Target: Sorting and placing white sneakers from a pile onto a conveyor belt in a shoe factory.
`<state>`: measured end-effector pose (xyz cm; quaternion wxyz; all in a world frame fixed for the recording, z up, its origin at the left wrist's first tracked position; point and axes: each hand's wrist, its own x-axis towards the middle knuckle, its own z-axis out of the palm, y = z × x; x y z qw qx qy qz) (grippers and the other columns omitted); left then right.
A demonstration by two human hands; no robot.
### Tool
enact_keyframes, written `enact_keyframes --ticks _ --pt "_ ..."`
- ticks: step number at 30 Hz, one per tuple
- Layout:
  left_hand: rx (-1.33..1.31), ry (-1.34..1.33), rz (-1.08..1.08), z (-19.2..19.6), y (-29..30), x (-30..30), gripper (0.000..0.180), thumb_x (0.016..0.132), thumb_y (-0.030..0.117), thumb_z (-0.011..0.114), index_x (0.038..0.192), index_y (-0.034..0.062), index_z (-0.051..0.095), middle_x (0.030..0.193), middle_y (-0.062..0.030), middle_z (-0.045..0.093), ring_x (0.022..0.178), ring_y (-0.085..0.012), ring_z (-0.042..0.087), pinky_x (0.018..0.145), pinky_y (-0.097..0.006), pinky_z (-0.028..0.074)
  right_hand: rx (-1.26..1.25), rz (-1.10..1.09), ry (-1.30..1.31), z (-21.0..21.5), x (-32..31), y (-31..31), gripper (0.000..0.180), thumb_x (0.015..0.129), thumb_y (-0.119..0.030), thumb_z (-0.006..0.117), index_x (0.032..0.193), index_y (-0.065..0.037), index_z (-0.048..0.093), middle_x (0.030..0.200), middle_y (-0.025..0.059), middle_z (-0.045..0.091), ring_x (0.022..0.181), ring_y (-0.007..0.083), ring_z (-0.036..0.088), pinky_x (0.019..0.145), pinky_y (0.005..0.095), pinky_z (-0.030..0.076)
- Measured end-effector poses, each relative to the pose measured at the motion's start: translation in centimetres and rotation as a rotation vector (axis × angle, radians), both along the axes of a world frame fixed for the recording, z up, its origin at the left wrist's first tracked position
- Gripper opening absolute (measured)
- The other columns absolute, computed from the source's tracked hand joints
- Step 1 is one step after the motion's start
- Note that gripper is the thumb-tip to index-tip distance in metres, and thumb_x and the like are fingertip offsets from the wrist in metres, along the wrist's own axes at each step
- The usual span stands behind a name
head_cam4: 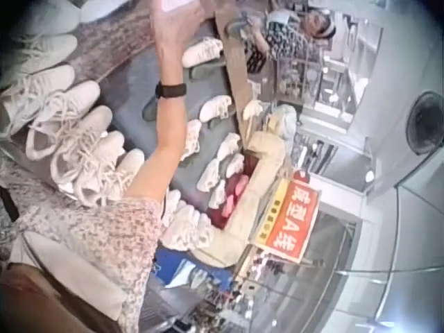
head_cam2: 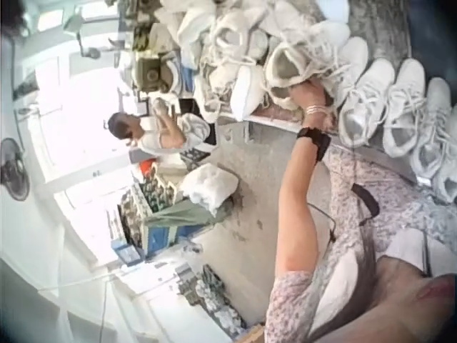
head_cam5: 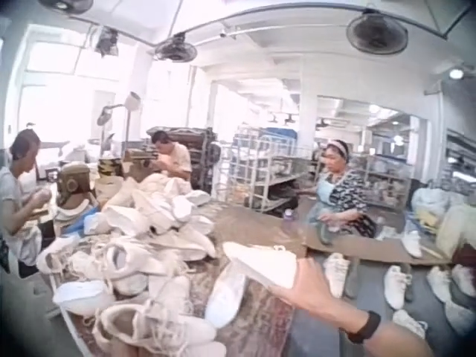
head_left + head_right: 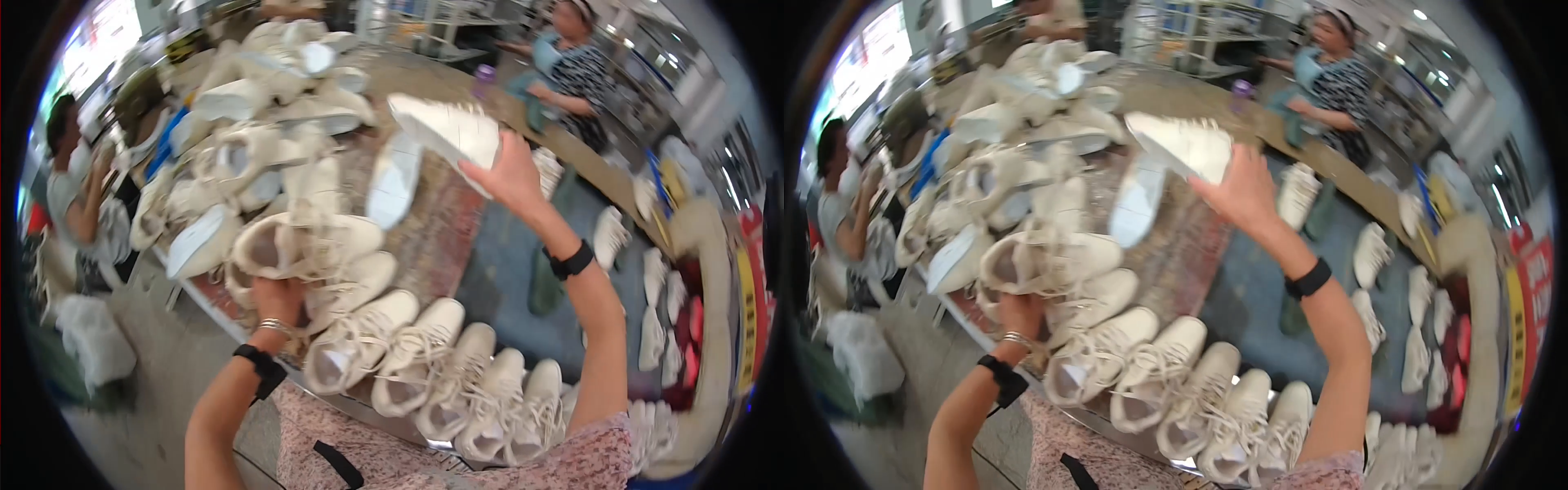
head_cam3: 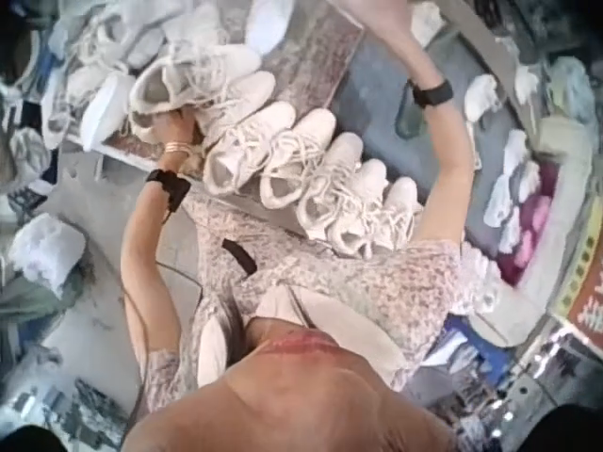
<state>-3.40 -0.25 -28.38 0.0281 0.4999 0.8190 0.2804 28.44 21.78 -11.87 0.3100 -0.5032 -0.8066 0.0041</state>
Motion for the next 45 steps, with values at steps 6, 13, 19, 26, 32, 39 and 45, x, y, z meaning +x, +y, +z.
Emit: enact_keyframes --ticks 6,13,19,26,32,39,45 --pt "0.180 0.203 -0.097 -3.2 1.2 -0.4 0.029 0.085 0.022 0.051 0.085 -0.0011 0.068 0.083 -0.0248 0.064 0.086 -0.0464 0.054 0.088 -0.051 0.039 -0.185 -0.275 0.003 -12.8 13.9 -8.4 0.059 0.070 -0.039 0.073 0.104 0.005 0.054 0.100 0.0226 0.056 0.095 0.0371 0.055 0.081 0.0452 0.045" --pt "0.186 0.200 -0.059 -3.0 0.3 -0.3 0.029 0.084 0.022 0.052 0.087 -0.0022 0.067 0.090 -0.0267 0.064 0.091 -0.0471 0.053 0.088 -0.051 0.040 -0.065 -0.318 -0.304 -20.8 19.2 -9.4 0.047 0.073 -0.033 0.075 0.102 -0.001 0.057 0.098 0.0175 0.057 0.095 0.0333 0.057 0.083 0.0427 0.044" --pt "0.062 0.211 -0.037 -1.8 -0.3 0.2 0.029 0.080 0.022 0.056 0.098 0.0017 0.067 0.091 -0.0210 0.066 0.093 -0.0401 0.058 0.088 -0.048 0.043 -0.350 -0.206 -0.459 -21.1 16.5 -9.0 0.043 0.079 -0.040 0.068 0.096 -0.001 0.063 0.095 0.0188 0.060 0.092 0.0348 0.058 0.080 0.0462 0.047" --pt "0.047 0.309 -0.035 -2.4 1.1 0.7 0.034 0.086 0.029 0.047 0.075 0.0070 0.071 0.079 -0.0094 0.070 0.090 -0.0286 0.059 0.088 -0.042 0.040 -0.010 0.420 -0.182 -10.3 2.3 -17.0 0.045 0.080 -0.026 0.065 0.117 -0.004 0.055 0.118 0.0163 0.054 0.110 0.0344 0.050 0.094 0.0466 0.038" --pt "-0.071 0.124 -0.090 0.1 -1.2 1.4 0.043 0.091 0.032 0.039 0.114 0.0042 0.063 0.121 -0.0125 0.060 0.123 -0.0331 0.041 0.105 -0.048 0.025 -0.007 0.667 -0.090 -15.8 -7.3 -22.8 0.039 0.081 -0.021 0.059 0.118 -0.011 0.059 0.117 0.0133 0.057 0.112 0.0328 0.050 0.096 0.0428 0.037" --pt "-0.050 0.353 -0.213 -0.4 -5.8 2.2 0.040 0.090 0.030 0.046 0.118 0.0039 0.059 0.131 -0.0142 0.052 0.133 -0.0310 0.032 0.111 -0.052 0.015 -0.086 0.592 0.030 -16.4 -7.8 -22.9 0.033 0.080 -0.019 0.056 0.111 -0.009 0.063 0.105 0.0108 0.062 0.099 0.0301 0.057 0.086 0.0409 0.041" --pt "0.091 0.456 -0.074 -1.8 -8.9 3.1 0.041 0.084 0.023 0.053 0.121 0.0050 0.055 0.137 -0.0176 0.044 0.134 -0.0308 0.031 0.111 -0.050 0.018 -0.059 0.601 0.065 -17.4 -10.0 -21.7 0.030 0.080 -0.018 0.055 0.106 -0.007 0.066 0.102 0.0143 0.065 0.096 0.0306 0.060 0.084 0.0427 0.045"
